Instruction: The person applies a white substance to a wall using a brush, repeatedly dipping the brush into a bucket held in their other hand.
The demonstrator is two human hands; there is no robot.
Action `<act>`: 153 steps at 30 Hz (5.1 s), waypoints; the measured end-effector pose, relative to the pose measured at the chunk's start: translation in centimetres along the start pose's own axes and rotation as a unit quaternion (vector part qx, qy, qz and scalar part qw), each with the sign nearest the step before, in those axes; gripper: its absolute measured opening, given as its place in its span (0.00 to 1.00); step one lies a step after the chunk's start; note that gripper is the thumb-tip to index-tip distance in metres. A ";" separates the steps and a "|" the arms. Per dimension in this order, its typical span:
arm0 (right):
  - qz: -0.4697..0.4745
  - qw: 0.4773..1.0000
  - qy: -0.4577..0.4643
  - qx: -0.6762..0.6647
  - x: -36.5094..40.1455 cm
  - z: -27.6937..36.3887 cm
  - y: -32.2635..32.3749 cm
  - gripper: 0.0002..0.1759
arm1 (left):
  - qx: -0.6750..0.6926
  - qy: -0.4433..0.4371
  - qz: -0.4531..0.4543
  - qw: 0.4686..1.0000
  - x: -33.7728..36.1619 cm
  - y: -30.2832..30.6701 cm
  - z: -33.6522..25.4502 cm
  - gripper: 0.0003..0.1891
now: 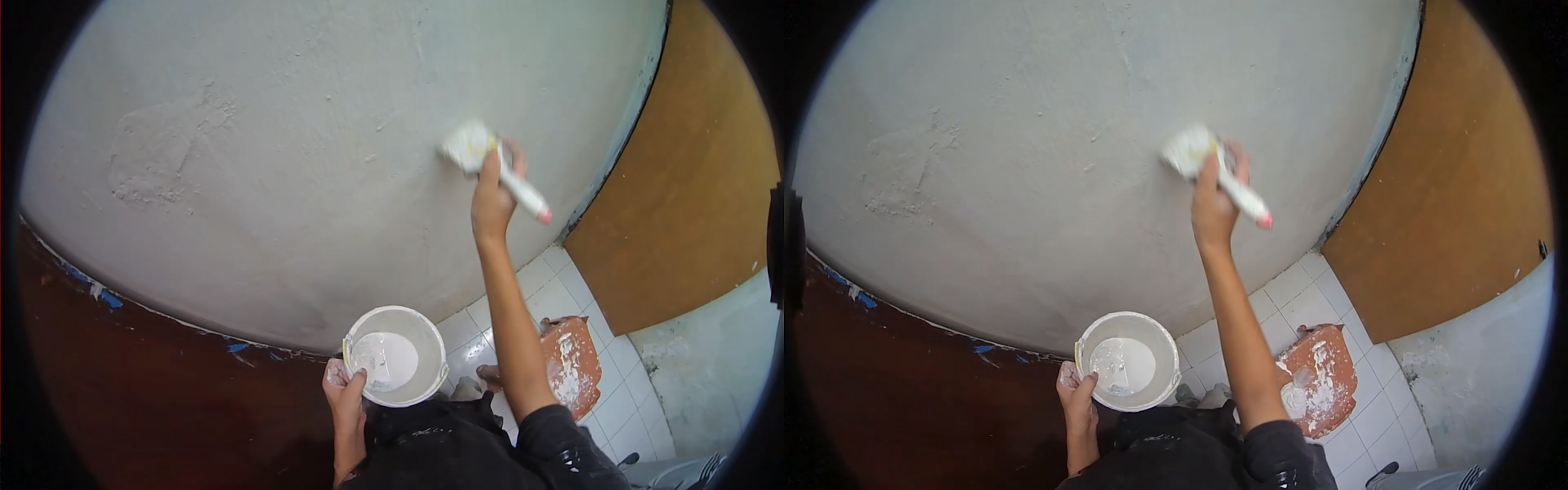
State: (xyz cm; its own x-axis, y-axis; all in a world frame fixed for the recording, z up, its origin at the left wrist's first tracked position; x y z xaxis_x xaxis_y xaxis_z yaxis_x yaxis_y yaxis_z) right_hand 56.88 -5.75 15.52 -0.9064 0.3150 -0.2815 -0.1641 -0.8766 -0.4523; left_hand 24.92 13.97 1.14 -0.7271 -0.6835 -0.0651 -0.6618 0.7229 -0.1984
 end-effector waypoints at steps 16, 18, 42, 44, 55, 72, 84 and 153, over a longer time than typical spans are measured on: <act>0.066 0.990 0.121 0.029 -1.3 9.7 -6.0 0.23 | -0.005 -0.016 -0.011 1.000 1.2 1.6 -0.1 0.10; 0.061 0.989 0.128 0.031 -1.1 8.1 -5.2 0.24 | -0.007 -0.016 -0.014 1.000 1.3 1.8 0.0 0.10; 0.008 0.999 -0.003 0.042 5.1 -4.1 -0.3 0.24 | -0.016 -0.020 -0.038 0.999 1.6 2.0 -0.2 0.12; -0.035 0.994 -0.092 0.057 7.9 -11.5 4.2 0.24 | -0.025 -0.019 -0.043 0.999 1.8 2.0 -0.5 0.12; 0.017 0.948 -0.260 0.182 11.1 -16.5 13.3 0.24 | -0.041 -0.019 -0.041 0.998 4.2 0.0 -0.2 0.10; 0.116 0.922 -0.312 0.198 24.8 -1.1 22.2 0.25 | 0.038 -0.027 -0.041 0.998 8.3 -3.3 -0.5 0.10; 0.176 0.908 -0.270 0.269 29.9 4.2 21.3 0.23 | 0.041 -0.035 -0.009 0.999 11.6 -2.2 -0.8 0.10; 0.080 0.773 -0.055 0.627 21.1 15.2 40.1 0.17 | 0.014 -0.033 0.084 0.996 29.6 -22.8 2.8 0.11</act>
State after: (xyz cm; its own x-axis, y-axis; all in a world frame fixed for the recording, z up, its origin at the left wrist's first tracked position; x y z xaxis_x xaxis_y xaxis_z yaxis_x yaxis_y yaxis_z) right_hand 25.24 -39.79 4.27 -0.9703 0.1940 -0.1446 -0.2329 -0.5869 0.7754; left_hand 19.00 -23.07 1.03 -0.8125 -0.5597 -0.1630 -0.5267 0.8247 -0.2061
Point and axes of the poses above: each hand's wrist, its own x-axis away from the middle knuckle, its own y-axis out of the back of the hand, z = x × y, the point moved 4 cm from there along -x, towards the middle knuckle, and after that the axes turned 14 degrees about -y, right-handed, at the moved point
